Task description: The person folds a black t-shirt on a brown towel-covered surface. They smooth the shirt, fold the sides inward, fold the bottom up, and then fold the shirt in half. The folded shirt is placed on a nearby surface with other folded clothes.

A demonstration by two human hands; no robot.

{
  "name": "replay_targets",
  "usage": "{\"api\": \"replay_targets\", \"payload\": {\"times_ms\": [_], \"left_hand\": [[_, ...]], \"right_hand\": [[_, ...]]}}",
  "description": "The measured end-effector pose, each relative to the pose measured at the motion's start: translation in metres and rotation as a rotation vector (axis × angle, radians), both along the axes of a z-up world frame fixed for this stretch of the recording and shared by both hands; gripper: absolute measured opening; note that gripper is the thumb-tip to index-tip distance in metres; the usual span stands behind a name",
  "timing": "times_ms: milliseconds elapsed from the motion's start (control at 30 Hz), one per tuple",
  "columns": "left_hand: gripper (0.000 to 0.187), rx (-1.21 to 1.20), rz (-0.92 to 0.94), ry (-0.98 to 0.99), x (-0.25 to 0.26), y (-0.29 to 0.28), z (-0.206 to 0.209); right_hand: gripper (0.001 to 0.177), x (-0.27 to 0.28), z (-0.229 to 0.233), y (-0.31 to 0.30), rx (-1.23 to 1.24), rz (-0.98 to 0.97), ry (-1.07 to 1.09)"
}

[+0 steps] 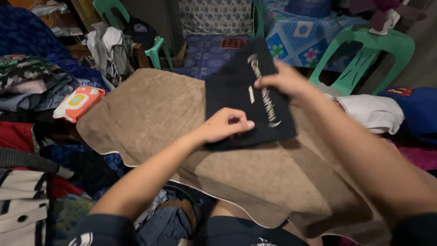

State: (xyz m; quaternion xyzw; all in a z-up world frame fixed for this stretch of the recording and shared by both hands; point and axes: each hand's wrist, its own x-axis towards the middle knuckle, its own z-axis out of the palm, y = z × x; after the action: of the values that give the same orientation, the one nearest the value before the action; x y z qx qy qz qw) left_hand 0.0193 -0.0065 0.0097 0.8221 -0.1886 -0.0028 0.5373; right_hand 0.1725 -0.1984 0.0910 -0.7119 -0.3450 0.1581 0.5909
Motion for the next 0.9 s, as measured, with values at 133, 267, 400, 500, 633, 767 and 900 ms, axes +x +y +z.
{"api": "replay_targets", "payload": {"times_ms": [133,267,400,500,633,767,900], "left_hand": [[0.035,-0.112,-0.278,0.368,0.043,0.017,0.014],[0.043,-0.414,-0.328,0.361,0.115,0.024,0.032],[0.05,-0.872,-0.239,0.377,0.163,0.044,0.017],[0.055,-0.96,-0.15,0.434,0.159,0.074,-0.018],[0.062,-0.86,-0.028,0.534,0.126,0.126,-0.032],[0.072,-0.737,0.227,0.664,0.087,0.147,-0.012],[0.078,-0.009,0.435,0.509,0.045,0.144,0.013]], "right_hand": [[0.072,-0.009,0.062,-0.005,-0.052,0.09,-0.457],[0.075,-0.04,0.105,-0.017,-0.166,0.187,-1.056],[0.077,-0.061,0.087,-0.027,-0.325,0.182,-1.341],[0.059,-0.074,0.035,-0.029,-0.152,0.275,-1.443],[0.068,-0.108,-0.043,-0.052,-0.288,0.36,-1.234],[0.077,-0.116,-0.063,-0.066,-0.39,0.283,-1.211],[0.087,-0.123,-0.048,-0.068,-0.508,0.369,-1.067]]}}
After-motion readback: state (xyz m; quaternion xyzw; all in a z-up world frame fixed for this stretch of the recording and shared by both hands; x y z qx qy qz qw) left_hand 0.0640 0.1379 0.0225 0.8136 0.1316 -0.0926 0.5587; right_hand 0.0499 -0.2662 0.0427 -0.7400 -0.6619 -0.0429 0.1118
